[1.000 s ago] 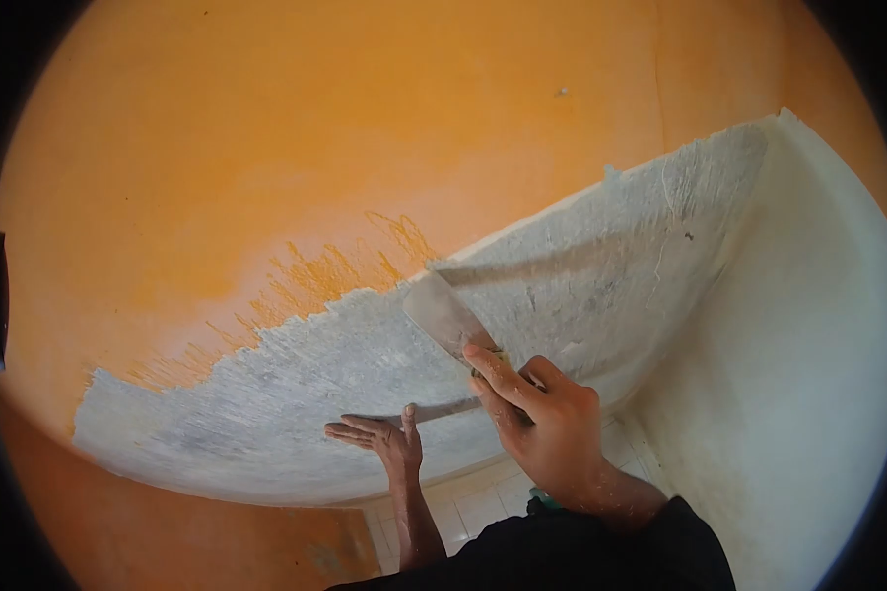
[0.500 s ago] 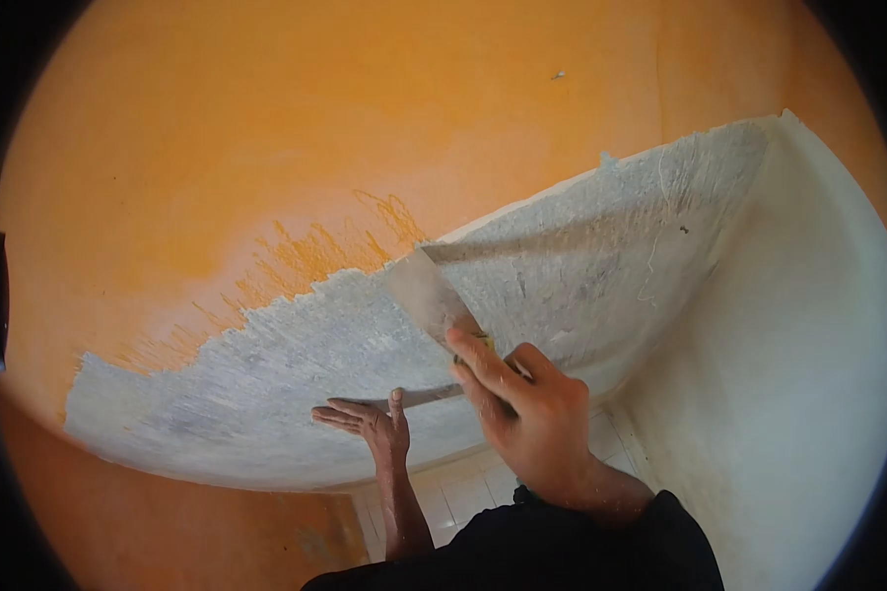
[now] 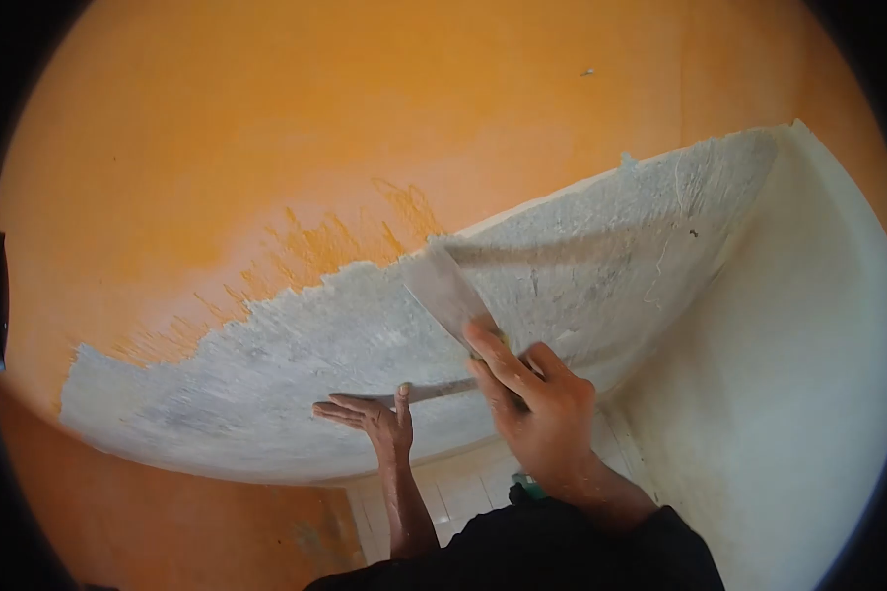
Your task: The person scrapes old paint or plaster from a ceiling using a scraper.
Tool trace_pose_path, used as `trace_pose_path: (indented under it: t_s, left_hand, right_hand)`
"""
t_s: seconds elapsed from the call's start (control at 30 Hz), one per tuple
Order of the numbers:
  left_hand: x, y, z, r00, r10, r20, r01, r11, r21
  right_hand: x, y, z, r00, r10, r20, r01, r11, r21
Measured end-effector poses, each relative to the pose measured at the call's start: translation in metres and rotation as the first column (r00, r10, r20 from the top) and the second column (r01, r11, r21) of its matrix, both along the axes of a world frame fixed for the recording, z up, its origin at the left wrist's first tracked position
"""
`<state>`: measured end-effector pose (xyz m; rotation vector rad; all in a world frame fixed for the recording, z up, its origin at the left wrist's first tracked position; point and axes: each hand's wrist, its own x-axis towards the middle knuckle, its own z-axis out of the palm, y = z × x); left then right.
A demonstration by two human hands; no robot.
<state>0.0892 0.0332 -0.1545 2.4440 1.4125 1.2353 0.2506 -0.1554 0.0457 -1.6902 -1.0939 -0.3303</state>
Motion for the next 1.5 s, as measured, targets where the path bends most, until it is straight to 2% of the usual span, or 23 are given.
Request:
trace_pose_path:
  t_s: [0.07,0.2,0.37,0.47,0.57,0.67,0.77,0.87,0.97,1.07,1.17,1.3,1.5]
  left_hand:
    - [-0.006,-0.004,-0.002,1.000,0.001,-0.015,-0.001,1.000,-0.017]
    - [-0.004,-0.001,-0.002,1.000,0.000,-0.026,0.000,1.000,-0.009]
    - [-0.001,0.000,-0.002,1.000,0.002,-0.020,-0.002,1.000,0.023]
    - [-0.001,0.000,0.000,1.000,0.010,-0.014,-0.010,1.000,0.025]
    - [-0.001,0.001,-0.001,1.000,-0.010,-0.011,0.010,0.999,0.043]
    - [-0.001,-0.002,0.002,1.000,-0.003,-0.005,0.003,1.000,-0.013]
    - [-0.002,-0.001,0.001,1.000,0.000,-0.016,0.000,1.000,0.004]
    - [-0.002,-0.003,-0.001,1.000,-0.002,-0.028,0.002,1.000,0.028]
    - [-0.003,0.001,0.002,1.000,-0.010,-0.024,0.010,1.000,0.012]
    - [0.000,-0.001,-0.002,1.000,0.007,-0.024,-0.006,1.000,0.019]
    - [-0.003,0.001,-0.004,0.999,0.009,-0.044,-0.008,0.999,0.037]
    - [-0.004,0.006,-0.005,0.999,0.007,-0.036,-0.006,0.999,0.038]
    - [-0.003,0.007,-0.005,0.998,0.010,-0.068,-0.005,0.997,0.072]
  right_hand:
    - [-0.008,-0.003,0.014,1.000,-0.006,0.012,0.006,1.000,0.005]
    - [0.001,-0.004,-0.003,1.000,0.006,0.012,-0.006,1.000,-0.028]
    - [-0.003,0.000,0.012,0.999,0.043,0.018,-0.043,0.999,0.012]
    - [-0.005,-0.005,-0.007,1.000,0.007,-0.002,-0.007,0.999,-0.053]
    - [-0.005,0.007,0.008,1.000,-0.012,0.029,0.012,1.000,-0.009]
    - [-0.001,0.006,-0.005,1.000,-0.010,0.027,0.010,1.000,0.011]
    - [-0.006,0.006,-0.008,1.000,-0.014,0.028,0.013,0.999,0.031]
    - [-0.006,0.025,0.016,0.998,0.008,0.063,-0.016,0.992,0.129]
    - [-0.010,0.013,-0.002,0.998,0.000,0.056,-0.002,0.999,0.038]
    - [-0.007,0.015,-0.017,0.999,-0.012,0.052,0.009,0.999,0.047]
    - [-0.003,0.030,0.027,0.998,-0.003,0.063,-0.008,0.984,0.180]
    - [-0.007,0.010,0.007,1.000,0.019,0.013,-0.019,0.998,0.060]
    - [-0.007,-0.005,0.030,0.994,0.062,-0.091,-0.066,0.997,-0.045]
